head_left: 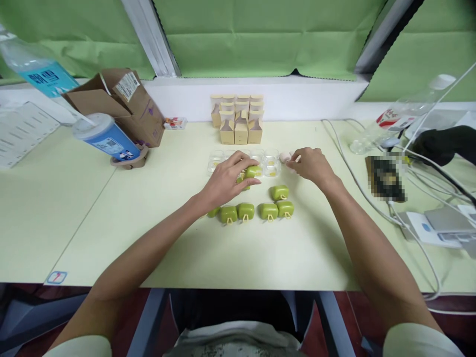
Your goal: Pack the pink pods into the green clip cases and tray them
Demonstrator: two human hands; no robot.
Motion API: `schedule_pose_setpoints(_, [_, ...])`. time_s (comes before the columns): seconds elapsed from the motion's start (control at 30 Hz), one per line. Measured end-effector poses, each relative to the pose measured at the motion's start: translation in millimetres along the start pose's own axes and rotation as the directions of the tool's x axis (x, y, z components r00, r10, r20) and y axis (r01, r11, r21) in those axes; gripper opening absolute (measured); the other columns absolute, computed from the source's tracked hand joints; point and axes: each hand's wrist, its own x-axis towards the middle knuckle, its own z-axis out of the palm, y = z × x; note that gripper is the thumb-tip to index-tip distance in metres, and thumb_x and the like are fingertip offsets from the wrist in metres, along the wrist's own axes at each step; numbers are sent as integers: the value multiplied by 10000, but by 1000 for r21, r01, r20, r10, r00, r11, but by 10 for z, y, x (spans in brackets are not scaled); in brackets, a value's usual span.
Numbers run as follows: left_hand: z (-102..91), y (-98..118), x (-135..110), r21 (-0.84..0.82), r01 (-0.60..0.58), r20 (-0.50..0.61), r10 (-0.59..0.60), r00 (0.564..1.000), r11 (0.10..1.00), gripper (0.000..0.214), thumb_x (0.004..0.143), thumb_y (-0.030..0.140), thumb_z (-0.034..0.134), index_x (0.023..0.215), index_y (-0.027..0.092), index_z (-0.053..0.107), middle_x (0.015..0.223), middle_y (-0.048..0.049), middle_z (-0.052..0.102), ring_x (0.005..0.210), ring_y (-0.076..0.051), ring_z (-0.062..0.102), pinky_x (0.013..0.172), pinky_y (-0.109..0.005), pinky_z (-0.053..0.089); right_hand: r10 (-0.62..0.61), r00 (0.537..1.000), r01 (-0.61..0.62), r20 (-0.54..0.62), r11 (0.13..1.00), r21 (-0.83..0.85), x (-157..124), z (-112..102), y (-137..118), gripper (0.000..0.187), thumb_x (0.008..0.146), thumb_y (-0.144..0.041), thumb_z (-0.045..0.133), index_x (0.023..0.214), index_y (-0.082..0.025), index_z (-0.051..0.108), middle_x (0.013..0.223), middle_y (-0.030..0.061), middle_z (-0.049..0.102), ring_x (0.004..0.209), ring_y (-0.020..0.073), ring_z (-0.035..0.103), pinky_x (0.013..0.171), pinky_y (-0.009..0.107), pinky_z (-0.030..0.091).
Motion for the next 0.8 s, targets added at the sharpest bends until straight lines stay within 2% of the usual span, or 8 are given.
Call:
schedule_pose_setpoints(0.1, [51, -68, -12, -33, -37, 26, 38, 999, 999, 368, 1013, 425, 765, 1337, 256, 720, 1302, -99, 633, 1103, -236, 686, 992, -418, 598, 115, 993, -114, 38, 993, -26, -4, 87, -149, 304, 1008, -348, 678, 1226, -152, 760, 1231, 227, 761, 1135, 362, 709, 878, 408, 542])
schedule_pose_setpoints(0.27, [158, -125, -31, -39, -117, 120, 120, 985, 992, 492, 1022, 259, 736, 1501, 291, 626, 1327, -113, 607, 1227, -260, 659, 1041, -466, 611, 128, 991, -134, -50, 979, -152, -152, -20, -328, 397, 1086, -379, 555, 1331, -110, 712, 1250, 308, 734, 1155, 439, 717, 893, 474, 527])
schedule_pose_setpoints(0.33, [173, -104, -34, -28, -82, 132, 85, 988, 996, 579, 1036, 256, 717, 1585, 263, 533, 1352, -131, 654, 1245, -277, 662, 1075, -492, 595, 43, 992, -57, -122, 992, -112, -249, -123, -372, 381, 1108, -374, 512, 1279, -122, 741, 1195, 280, 768, 1106, 429, 739, 890, 486, 525])
schedule_pose_setpoints(0.4, [176, -76, -33, -46, -18, 115, 23, 993, 999, 639, 1036, 284, 727, 1619, 232, 469, 1398, -152, 686, 1241, -293, 678, 1094, -511, 584, -170, 981, 175, -95, 984, 40, -345, -221, -415, 326, 1100, -389, 557, 1219, -178, 774, 1155, 188, 812, 1034, 365, 767, 888, 453, 537])
schedule_pose_setpoints(0.5, [185, -63, -28, -152, 91, 100, -76, 992, 984, 696, 1013, 346, 770, 1615, 240, 439, 1411, -147, 713, 1154, -276, 728, 1063, -490, 603, -513, 857, 472, 45, 817, 331, -452, -288, -488, 256, 1019, -391, 719, 1207, -237, 796, 1166, 72, 838, 980, 270, 791, 861, 368, 565])
schedule_pose_setpoints(0.57, [199, -73, -23, -241, 128, 90, -109, 990, 962, 731, 980, 375, 812, 1597, 248, 442, 1400, -135, 723, 1176, -270, 737, 1055, -459, 617, -556, 828, 488, 69, 777, 399, -485, -279, -534, 230, 965, -308, 785, 1177, -220, 806, 1131, 62, 845, 997, 263, 802, 859, 349, 578])
schedule_pose_setpoints(0.67, [187, -72, -11, -322, 128, 76, -109, 991, 938, 730, 943, 340, 853, 1558, 240, 473, 1435, -128, 711, 1262, -270, 723, 1044, -403, 631, -506, 860, 442, 59, 799, 409, -499, -250, -573, 142, 934, -193, 810, 1076, -194, 807, 1000, 66, 849, 985, 276, 814, 855, 357, 591])
schedule_pose_setpoints(0.8, [46, 15, 15, -270, 128, 71, -112, 991, 954, 492, 1033, 323, 742, 1462, 154, 572, 1463, -149, 694, 1183, -249, 763, 1020, -364, 631, -508, 859, 450, 62, 807, 382, -513, -265, -553, 79, 945, -108, 789, 928, -183, 768, 892, 79, 829, 880, 277, 808, 776, 366, 575])
